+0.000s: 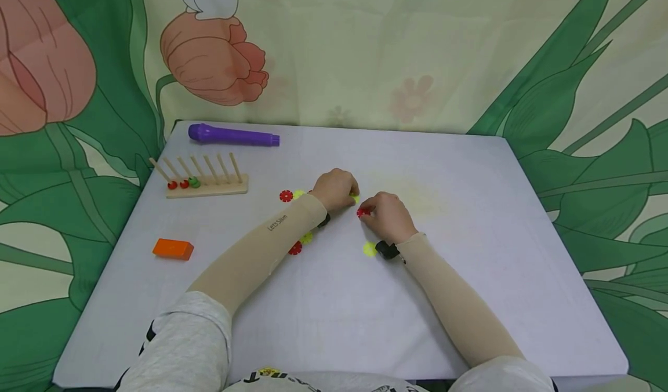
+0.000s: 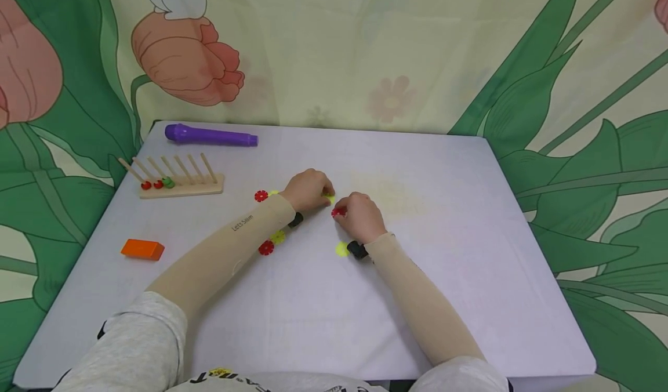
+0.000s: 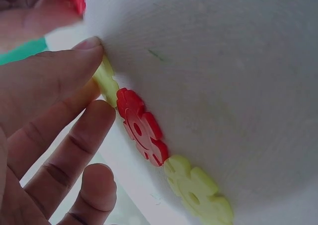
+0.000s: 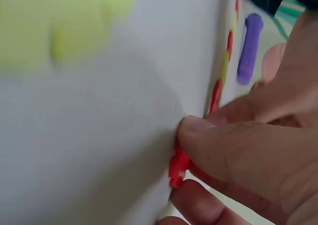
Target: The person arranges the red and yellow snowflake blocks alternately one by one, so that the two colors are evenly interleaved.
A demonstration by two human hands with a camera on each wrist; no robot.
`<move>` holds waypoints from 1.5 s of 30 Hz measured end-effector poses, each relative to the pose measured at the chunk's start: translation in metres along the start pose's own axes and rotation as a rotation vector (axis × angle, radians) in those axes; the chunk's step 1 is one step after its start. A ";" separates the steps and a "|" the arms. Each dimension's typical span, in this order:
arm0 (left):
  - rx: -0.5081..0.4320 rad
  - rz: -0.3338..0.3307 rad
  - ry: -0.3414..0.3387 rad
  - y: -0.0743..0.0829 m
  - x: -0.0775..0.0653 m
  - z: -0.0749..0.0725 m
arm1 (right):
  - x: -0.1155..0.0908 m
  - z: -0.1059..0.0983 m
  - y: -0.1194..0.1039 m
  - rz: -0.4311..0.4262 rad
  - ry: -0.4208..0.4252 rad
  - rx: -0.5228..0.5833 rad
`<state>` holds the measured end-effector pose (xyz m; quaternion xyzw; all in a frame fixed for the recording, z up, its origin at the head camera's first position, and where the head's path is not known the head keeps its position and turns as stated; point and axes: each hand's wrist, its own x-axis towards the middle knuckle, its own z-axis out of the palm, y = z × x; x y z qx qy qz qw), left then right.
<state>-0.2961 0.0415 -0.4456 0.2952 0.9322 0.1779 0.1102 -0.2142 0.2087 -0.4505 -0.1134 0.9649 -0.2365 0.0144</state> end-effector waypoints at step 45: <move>0.054 0.003 -0.079 -0.001 0.011 -0.006 | -0.039 0.033 -0.067 -0.392 -0.063 0.014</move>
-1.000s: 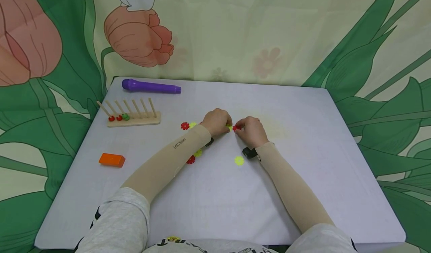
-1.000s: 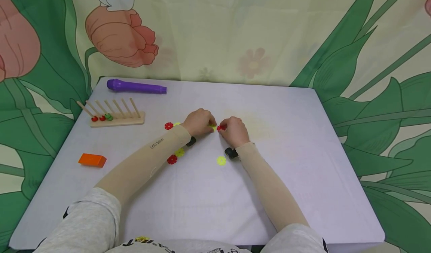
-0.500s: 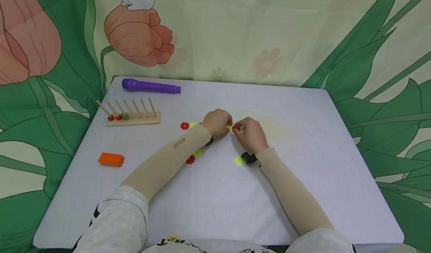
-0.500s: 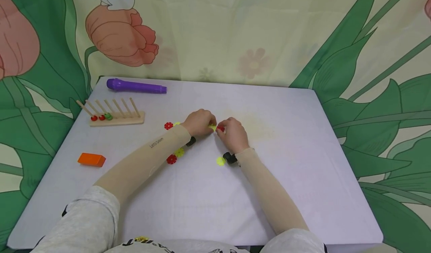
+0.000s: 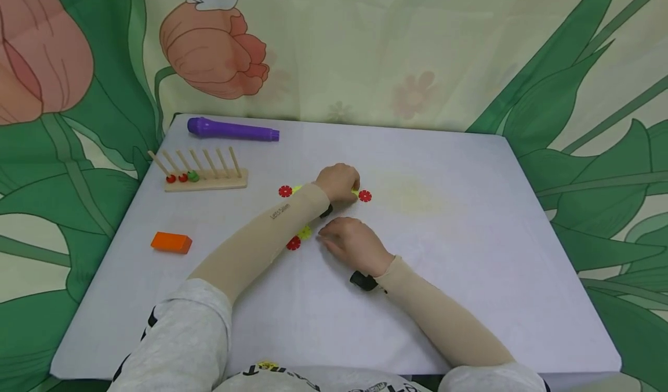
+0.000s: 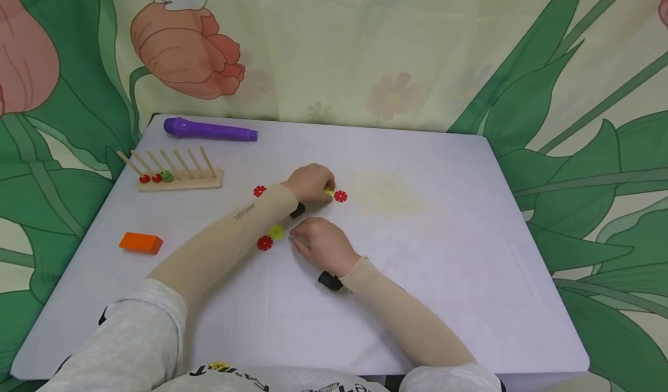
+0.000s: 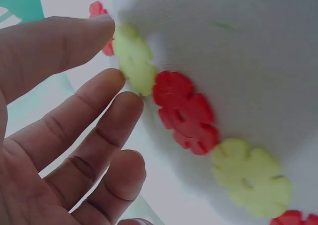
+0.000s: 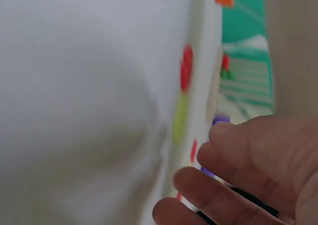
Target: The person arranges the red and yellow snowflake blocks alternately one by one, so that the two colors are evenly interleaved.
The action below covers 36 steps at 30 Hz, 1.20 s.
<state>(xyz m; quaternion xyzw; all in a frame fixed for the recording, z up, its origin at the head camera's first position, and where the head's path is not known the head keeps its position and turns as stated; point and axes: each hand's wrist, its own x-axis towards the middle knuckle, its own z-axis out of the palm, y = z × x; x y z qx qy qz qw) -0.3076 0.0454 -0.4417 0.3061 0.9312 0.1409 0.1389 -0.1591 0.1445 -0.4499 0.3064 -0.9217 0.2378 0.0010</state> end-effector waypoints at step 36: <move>-0.056 0.036 -0.004 0.016 0.021 -0.002 | 0.014 0.027 -0.016 -0.110 0.150 -0.356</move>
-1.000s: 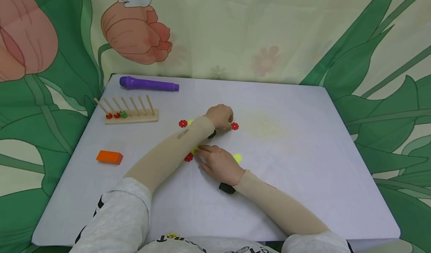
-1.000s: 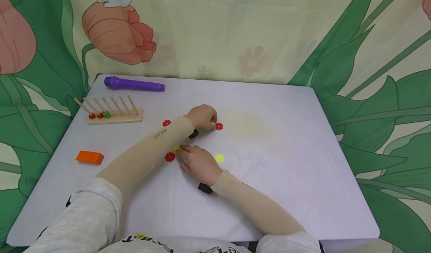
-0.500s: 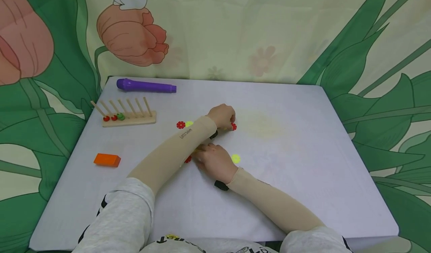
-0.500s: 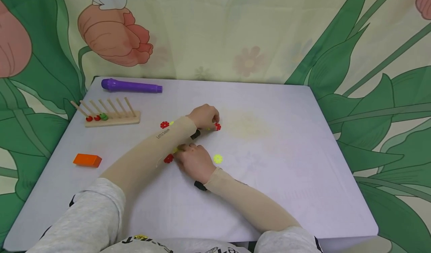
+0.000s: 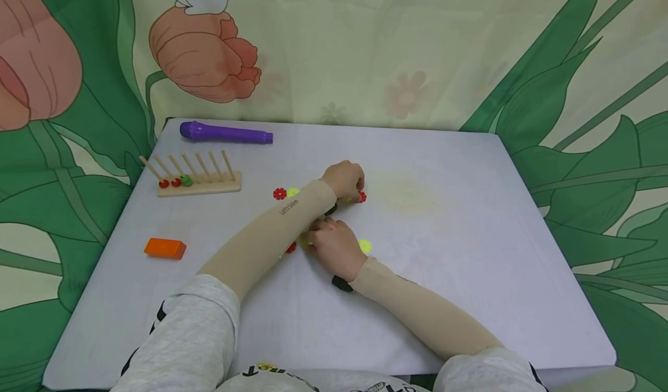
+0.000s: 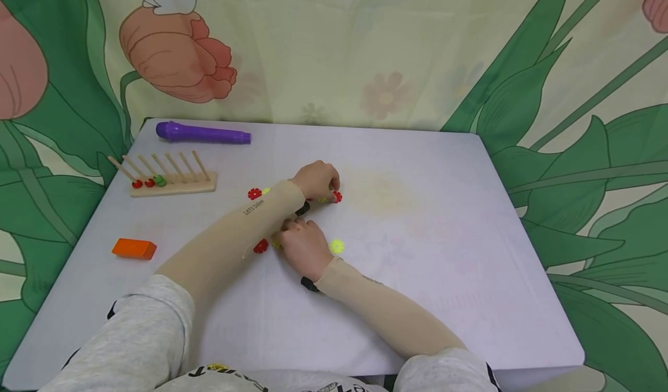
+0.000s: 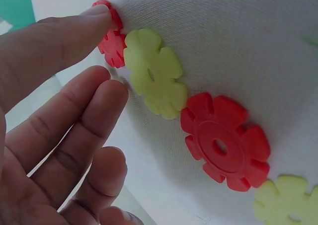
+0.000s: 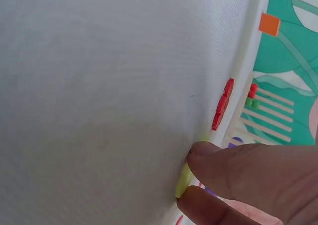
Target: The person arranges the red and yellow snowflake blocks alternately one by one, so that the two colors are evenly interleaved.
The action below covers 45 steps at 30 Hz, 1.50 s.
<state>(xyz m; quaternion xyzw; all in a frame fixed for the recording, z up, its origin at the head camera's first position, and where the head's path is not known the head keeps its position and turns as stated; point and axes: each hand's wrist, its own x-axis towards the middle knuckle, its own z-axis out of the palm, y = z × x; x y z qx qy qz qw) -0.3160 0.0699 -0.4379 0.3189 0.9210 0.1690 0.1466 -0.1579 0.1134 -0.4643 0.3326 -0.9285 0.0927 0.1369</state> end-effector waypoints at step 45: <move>0.112 -0.002 0.042 0.011 -0.007 0.001 | -0.017 -0.031 0.130 0.618 -0.132 0.215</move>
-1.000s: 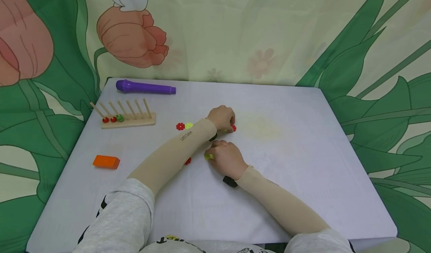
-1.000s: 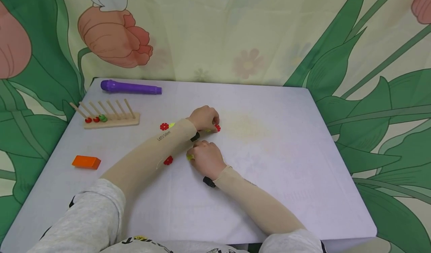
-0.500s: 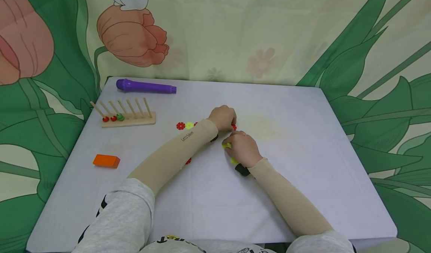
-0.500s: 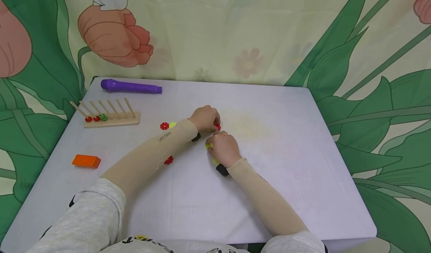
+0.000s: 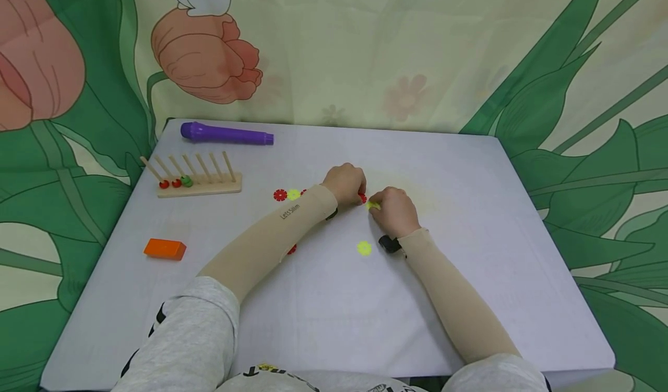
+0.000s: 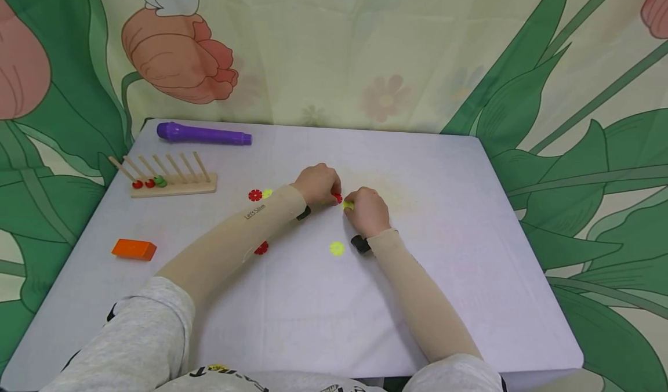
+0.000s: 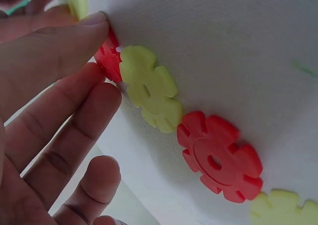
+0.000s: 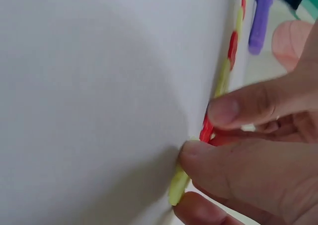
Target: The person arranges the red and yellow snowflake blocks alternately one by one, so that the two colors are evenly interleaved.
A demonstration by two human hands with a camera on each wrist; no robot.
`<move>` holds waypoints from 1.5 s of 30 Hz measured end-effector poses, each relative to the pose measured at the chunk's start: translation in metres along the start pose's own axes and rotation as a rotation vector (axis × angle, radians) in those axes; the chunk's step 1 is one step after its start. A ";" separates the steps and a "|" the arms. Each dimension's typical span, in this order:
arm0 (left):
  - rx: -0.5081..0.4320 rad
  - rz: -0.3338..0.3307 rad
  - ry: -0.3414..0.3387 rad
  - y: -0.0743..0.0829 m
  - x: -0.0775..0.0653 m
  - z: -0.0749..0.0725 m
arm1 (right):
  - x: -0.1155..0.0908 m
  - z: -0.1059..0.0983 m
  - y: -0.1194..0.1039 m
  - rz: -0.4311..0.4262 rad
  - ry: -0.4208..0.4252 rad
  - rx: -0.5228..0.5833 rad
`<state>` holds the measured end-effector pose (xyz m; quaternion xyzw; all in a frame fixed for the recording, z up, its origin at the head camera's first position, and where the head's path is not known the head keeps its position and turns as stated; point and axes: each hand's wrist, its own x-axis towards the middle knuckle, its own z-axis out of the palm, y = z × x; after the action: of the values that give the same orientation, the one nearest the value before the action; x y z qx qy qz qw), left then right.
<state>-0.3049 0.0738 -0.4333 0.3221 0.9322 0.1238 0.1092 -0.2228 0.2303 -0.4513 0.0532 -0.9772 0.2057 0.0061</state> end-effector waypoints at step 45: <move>-0.027 0.050 -0.091 0.005 0.022 0.002 | -0.054 0.035 -0.088 -0.509 -0.202 0.055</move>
<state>-0.3184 0.0913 -0.4366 0.3492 0.9162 0.1243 0.1525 -0.1590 0.1415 -0.4495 0.3173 -0.9221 0.2174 -0.0412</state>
